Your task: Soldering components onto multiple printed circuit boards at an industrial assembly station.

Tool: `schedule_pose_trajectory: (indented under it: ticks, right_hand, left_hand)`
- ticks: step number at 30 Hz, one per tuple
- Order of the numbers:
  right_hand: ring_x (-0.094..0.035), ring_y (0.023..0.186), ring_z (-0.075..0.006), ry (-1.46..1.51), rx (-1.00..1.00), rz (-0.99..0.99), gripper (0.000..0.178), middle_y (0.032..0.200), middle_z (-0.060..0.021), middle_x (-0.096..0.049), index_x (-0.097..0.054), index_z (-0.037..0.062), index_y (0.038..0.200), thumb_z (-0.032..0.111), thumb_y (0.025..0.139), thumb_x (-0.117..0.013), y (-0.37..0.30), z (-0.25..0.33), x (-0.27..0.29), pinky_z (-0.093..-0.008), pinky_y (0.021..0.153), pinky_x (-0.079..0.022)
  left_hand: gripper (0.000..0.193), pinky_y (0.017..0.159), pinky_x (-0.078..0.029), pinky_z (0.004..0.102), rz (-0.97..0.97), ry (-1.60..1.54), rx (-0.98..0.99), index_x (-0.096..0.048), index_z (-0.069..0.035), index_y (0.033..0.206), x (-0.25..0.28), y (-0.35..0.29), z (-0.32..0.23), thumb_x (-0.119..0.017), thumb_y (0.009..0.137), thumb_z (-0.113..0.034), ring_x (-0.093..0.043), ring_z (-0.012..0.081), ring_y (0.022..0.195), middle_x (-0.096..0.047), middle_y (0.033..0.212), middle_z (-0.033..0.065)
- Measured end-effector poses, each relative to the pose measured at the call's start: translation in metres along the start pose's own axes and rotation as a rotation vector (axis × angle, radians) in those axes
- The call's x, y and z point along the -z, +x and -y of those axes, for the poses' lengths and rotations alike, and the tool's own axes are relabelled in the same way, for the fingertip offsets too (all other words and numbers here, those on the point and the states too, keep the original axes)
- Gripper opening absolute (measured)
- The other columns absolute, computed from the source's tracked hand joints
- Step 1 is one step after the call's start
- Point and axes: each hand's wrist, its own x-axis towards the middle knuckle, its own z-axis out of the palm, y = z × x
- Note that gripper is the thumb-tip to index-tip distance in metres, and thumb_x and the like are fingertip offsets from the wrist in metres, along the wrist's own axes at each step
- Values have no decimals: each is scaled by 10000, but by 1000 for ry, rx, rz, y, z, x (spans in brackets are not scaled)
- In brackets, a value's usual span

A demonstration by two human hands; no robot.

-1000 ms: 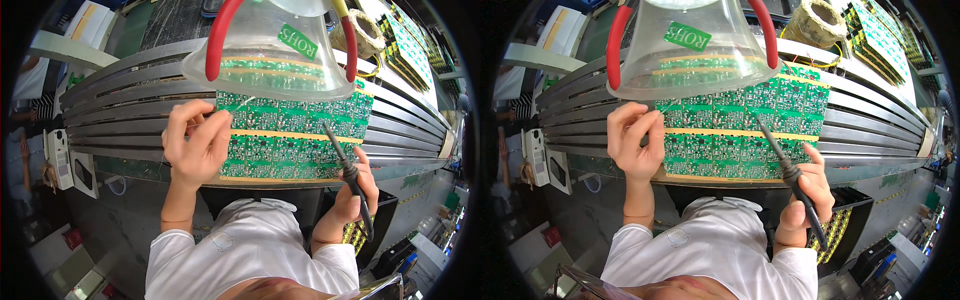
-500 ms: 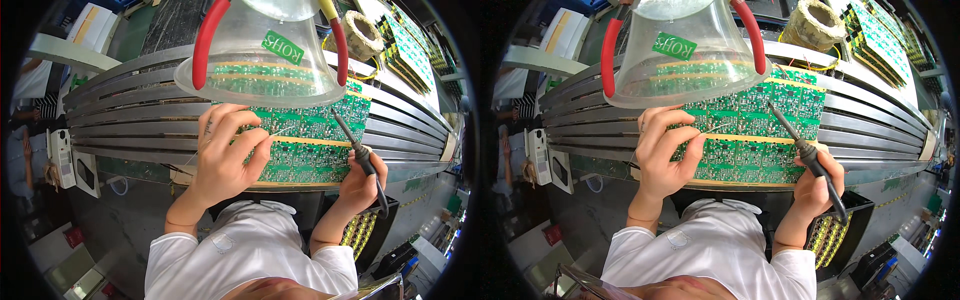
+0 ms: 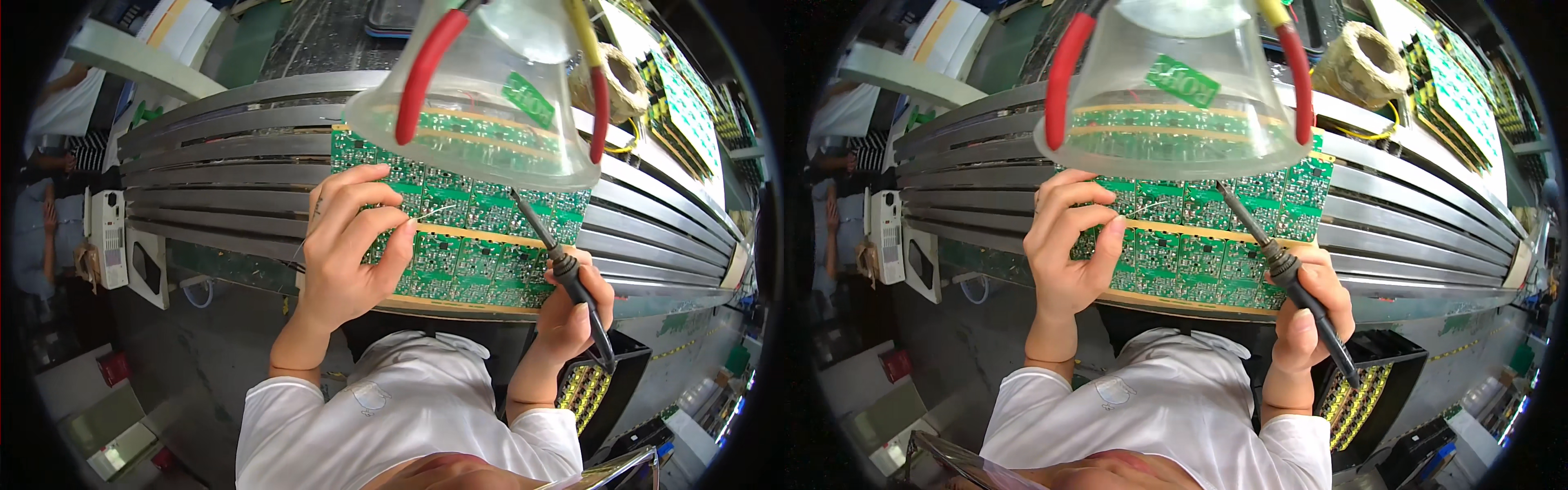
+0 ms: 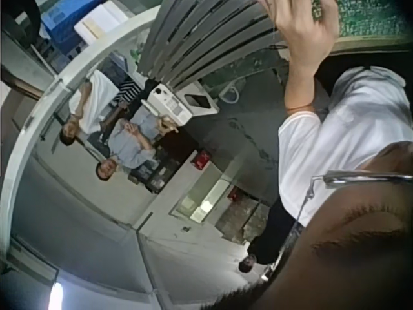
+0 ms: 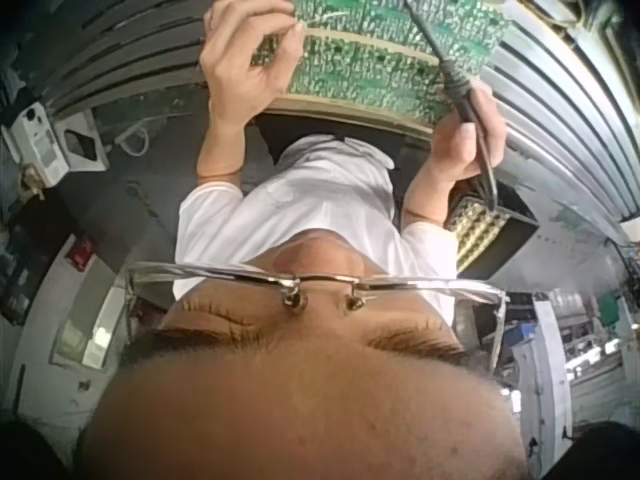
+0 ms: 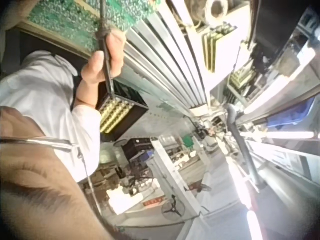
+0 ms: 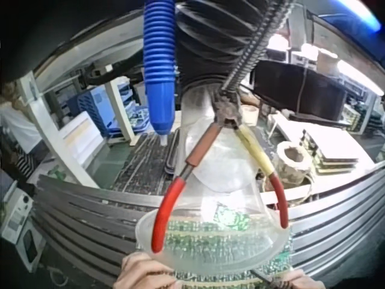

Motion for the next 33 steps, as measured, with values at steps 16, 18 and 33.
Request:
schedule_pose_trajectory:
  ticks: [16, 18, 33]
  right_hand:
    - [-541, 773, -241, -287, 297, 199, 275, 867, -93, -643, -688, 88, 1105, 193, 859, -625, 15, 13, -20, -427, 735, -490]
    - [-538, 765, -239, -337, 289, 235, 257, 858, -89, -633, -704, 91, 1067, 167, 830, -639, 17, 17, -27, -416, 719, -486]
    - [-510, 748, -225, -413, 173, 320, 265, 855, -75, -585, -789, 125, 866, 31, 639, -690, 23, 16, -39, -367, 659, -459]
  left_hand:
    - [154, 900, -469, 424, -124, 59, -51, -670, -46, 838, -2, 4, 2, -707, 720, 46, -641, 271, 907, -665, 959, 62]
    - [153, 897, -466, 417, -95, 65, -51, -673, -46, 833, 3, 8, 3, -710, 717, 45, -633, 264, 895, -663, 948, 58]
    - [166, 821, -427, 330, 103, -162, -130, -658, -89, 774, 19, 52, 33, -720, 670, 26, -476, 196, 716, -571, 781, -5]
